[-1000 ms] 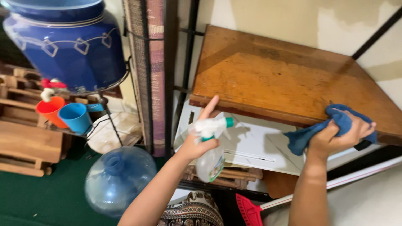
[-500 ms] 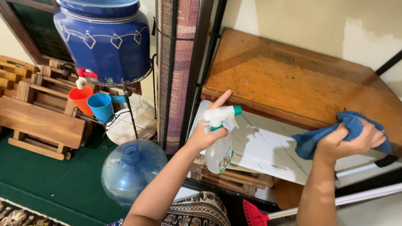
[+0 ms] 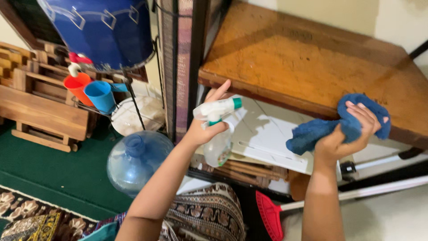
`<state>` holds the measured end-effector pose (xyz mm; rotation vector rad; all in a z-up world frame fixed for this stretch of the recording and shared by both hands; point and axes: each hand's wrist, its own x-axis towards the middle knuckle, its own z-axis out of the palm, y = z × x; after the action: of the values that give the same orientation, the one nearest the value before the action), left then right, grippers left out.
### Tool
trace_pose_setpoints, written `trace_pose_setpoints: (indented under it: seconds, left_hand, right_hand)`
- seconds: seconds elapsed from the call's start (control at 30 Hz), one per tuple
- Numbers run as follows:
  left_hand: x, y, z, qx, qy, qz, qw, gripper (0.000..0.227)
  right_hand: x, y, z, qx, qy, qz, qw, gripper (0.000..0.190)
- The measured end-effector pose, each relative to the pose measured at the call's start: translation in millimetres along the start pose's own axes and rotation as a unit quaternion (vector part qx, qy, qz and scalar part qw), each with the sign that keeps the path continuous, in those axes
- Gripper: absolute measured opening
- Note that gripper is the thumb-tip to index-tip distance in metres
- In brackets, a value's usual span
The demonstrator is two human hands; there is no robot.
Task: The person wipes a wooden shelf and a white board with a cloth, applying liquid from a spray bottle. They clean different surfaces of the storage unit, moving a broom and water containers to reach the work area.
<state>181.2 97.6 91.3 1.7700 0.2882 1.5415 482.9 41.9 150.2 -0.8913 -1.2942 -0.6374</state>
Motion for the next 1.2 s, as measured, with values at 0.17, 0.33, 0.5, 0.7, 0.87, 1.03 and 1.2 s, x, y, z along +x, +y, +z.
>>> trace_pose_setpoints:
  seconds: [0.17,0.33,0.5,0.7,0.87,1.03,1.2]
  left_hand:
    - [-58,-22,8,-0.087,0.036,-0.125,0.988,0.053]
    - [-120,-54,18,-0.094,0.054,-0.281,0.953,0.030]
    - [-138,-76,30,0.037,0.076,-0.278,0.957,0.028]
    - [-119,-74,57,0.163,0.056,-0.196,0.965,0.027]
    - [-101,-77,76,0.199,0.035,-0.191,0.960,0.024]
    - [-102,-92,86,0.260,-0.008,-0.181,0.948,0.022]
    - [-102,-97,99,0.223,-0.018,-0.189,0.956,0.026]
  right_hand:
    - [-59,-6,-24,0.258,0.115,0.110,0.953,0.026]
    - [-201,12,-60,0.257,0.187,0.372,0.872,0.028]
    - [-316,-32,-100,0.145,-0.041,0.539,0.829,0.021]
    - [-345,-64,-141,0.102,-0.116,0.563,0.812,0.020]
    - [-353,-48,-145,0.099,-0.104,0.530,0.836,0.017]
    - [-351,-29,-142,0.141,-0.075,0.530,0.833,0.016]
    - [-363,-13,-150,0.155,-0.071,0.533,0.829,0.016]
